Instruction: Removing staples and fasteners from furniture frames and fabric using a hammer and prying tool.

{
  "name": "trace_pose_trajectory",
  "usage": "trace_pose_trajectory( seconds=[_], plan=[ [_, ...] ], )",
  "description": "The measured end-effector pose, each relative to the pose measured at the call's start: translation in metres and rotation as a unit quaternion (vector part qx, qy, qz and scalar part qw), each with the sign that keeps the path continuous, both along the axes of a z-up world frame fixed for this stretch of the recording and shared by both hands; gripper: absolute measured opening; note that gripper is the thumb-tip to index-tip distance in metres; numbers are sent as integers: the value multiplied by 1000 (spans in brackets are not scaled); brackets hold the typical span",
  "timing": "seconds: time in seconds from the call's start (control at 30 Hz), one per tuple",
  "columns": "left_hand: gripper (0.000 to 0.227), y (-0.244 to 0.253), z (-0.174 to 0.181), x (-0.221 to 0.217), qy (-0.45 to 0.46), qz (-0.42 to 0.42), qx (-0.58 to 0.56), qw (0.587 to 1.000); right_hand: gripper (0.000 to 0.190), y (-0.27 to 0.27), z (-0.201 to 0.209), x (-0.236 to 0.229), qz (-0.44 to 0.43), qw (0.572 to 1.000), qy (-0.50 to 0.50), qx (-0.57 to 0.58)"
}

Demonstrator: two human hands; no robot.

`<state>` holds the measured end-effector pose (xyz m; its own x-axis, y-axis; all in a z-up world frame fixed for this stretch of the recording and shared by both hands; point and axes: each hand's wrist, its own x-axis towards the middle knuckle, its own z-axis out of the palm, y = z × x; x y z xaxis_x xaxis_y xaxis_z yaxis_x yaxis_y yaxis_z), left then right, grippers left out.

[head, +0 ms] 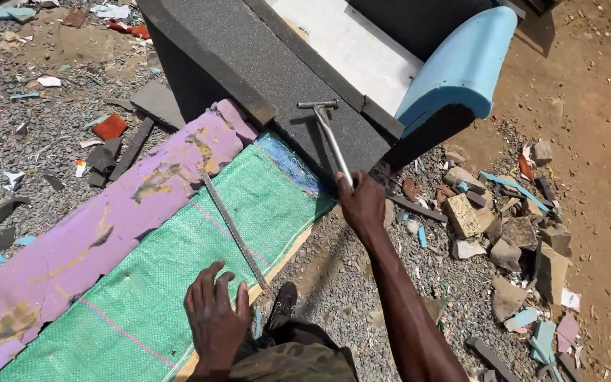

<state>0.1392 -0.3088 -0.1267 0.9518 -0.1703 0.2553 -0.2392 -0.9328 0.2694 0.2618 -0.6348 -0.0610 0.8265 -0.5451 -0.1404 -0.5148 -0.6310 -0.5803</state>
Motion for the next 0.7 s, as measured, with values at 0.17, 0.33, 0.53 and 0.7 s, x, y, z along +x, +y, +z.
trace_pose_trajectory(
  seconds=[0.17,0.33,0.53,0.7],
  plan=[
    [24,-1,7,1,-32,19,-36,999,19,-17,-24,18,49,989,-65,-120],
    [24,-2,6,7,-44,33,-3,998,13,42,23,-14,99,980,-171,-27],
    [18,-5,35,9,-89,22,-31,995,40,139,20,-48,283,954,25,95],
    [19,-3,33,5,-104,46,-47,992,38,162,-21,-51,385,923,21,-18]
  ],
)
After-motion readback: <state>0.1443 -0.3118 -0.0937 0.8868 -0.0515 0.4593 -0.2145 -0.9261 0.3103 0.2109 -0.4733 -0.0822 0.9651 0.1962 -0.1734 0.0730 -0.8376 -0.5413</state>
